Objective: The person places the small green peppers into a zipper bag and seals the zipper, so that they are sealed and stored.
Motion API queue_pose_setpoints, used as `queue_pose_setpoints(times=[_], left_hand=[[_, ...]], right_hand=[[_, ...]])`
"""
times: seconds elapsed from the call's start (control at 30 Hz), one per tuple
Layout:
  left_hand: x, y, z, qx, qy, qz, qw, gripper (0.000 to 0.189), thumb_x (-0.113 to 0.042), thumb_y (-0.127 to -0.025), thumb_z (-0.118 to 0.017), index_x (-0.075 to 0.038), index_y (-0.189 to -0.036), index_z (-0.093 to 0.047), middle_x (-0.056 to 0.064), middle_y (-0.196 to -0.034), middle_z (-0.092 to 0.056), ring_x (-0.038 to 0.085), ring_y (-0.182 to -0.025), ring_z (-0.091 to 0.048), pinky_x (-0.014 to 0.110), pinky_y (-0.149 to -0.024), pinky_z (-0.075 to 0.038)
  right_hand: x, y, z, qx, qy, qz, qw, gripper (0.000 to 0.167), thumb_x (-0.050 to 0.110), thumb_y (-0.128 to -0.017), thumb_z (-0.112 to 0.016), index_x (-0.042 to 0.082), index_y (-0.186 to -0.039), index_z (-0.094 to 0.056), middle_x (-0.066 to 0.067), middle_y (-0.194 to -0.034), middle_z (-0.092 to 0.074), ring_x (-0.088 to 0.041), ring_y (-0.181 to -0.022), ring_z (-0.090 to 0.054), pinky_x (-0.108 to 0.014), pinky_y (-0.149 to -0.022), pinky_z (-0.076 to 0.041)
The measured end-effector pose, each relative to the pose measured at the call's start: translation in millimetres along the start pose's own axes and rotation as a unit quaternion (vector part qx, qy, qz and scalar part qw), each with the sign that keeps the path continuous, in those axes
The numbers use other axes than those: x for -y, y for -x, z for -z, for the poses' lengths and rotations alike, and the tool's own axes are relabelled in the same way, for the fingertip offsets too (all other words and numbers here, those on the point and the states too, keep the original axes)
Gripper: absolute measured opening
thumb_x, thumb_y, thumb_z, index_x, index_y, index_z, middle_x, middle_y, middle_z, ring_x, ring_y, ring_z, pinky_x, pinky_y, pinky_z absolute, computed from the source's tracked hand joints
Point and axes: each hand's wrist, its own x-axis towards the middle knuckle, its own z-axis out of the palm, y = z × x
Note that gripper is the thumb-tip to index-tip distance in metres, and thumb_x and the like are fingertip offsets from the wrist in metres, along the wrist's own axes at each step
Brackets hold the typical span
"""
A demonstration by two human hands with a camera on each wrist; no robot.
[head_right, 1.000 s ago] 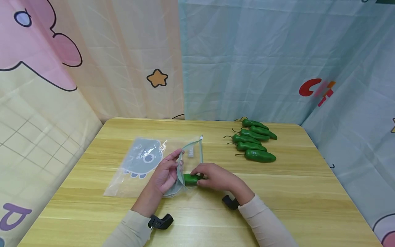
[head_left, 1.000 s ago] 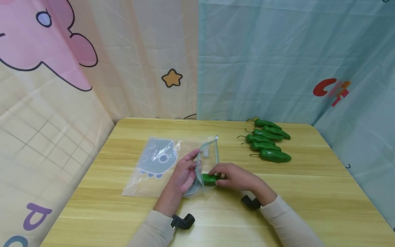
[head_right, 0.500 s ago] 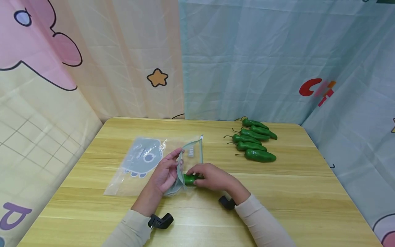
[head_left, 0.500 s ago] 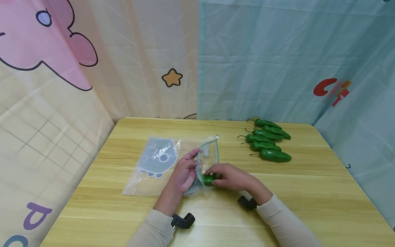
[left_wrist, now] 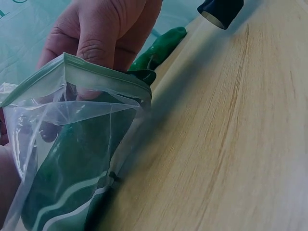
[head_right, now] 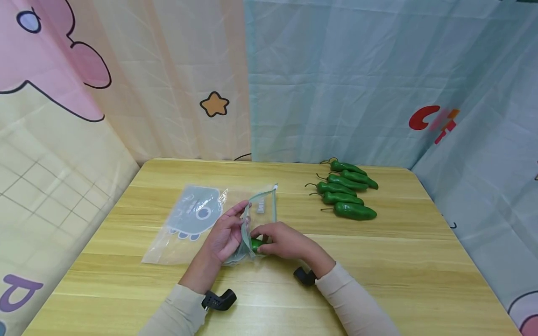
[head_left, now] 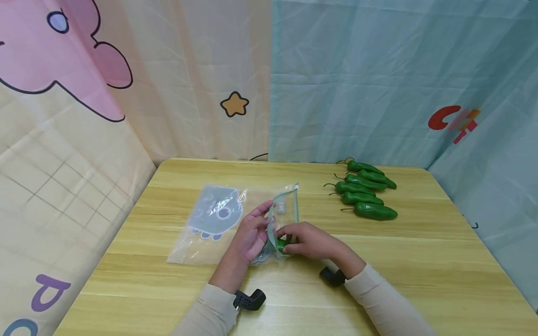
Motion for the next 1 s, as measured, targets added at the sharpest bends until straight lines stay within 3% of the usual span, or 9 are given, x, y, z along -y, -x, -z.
queue_pose_setpoints(times=[0.33, 0.47, 1.0], left_hand=[[0.0, 1.2, 0.3, -0.001, 0.005, 0.011, 0.9999, 0.05, 0.012, -0.089, -0.036, 0.004, -0.137, -0.049, 0.01, -0.131, -0.049, 0.012, -0.086, -0.058, 0.02, -0.071, -0.05], [0.3, 1.4, 0.2, -0.007, 0.005, 0.014, 0.9999, 0.049, 0.012, -0.089, -0.036, 0.002, -0.134, -0.054, 0.007, -0.125, -0.052, 0.01, -0.078, -0.055, 0.019, -0.064, -0.047], [2.7, 1.6, -0.6, -0.002, 0.004, 0.011, 0.9999, 0.047, 0.012, -0.09, -0.037, 0.0, -0.13, -0.058, 0.005, -0.124, -0.052, 0.011, -0.082, -0.055, 0.019, -0.067, -0.048]], right_hand=[[-1.8, 2.9, -1.7, -0.018, 0.004, -0.005, 0.9998, 0.024, 0.012, -0.091, -0.071, 0.014, -0.115, -0.068, 0.009, -0.101, -0.064, -0.009, -0.092, -0.062, -0.03, -0.081, -0.053], [-2.8, 5.3, -0.9, -0.023, 0.014, -0.006, 0.9996, 0.019, 0.011, -0.091, -0.071, 0.014, -0.109, -0.07, 0.009, -0.095, -0.061, -0.013, -0.086, -0.058, -0.029, -0.077, -0.051], [-1.3, -3.5, -8.2, -0.014, 0.038, 0.024, 0.9989, 0.011, 0.01, -0.093, -0.069, 0.015, -0.102, -0.069, 0.01, -0.09, -0.059, -0.006, -0.08, -0.053, -0.025, -0.072, -0.05]])
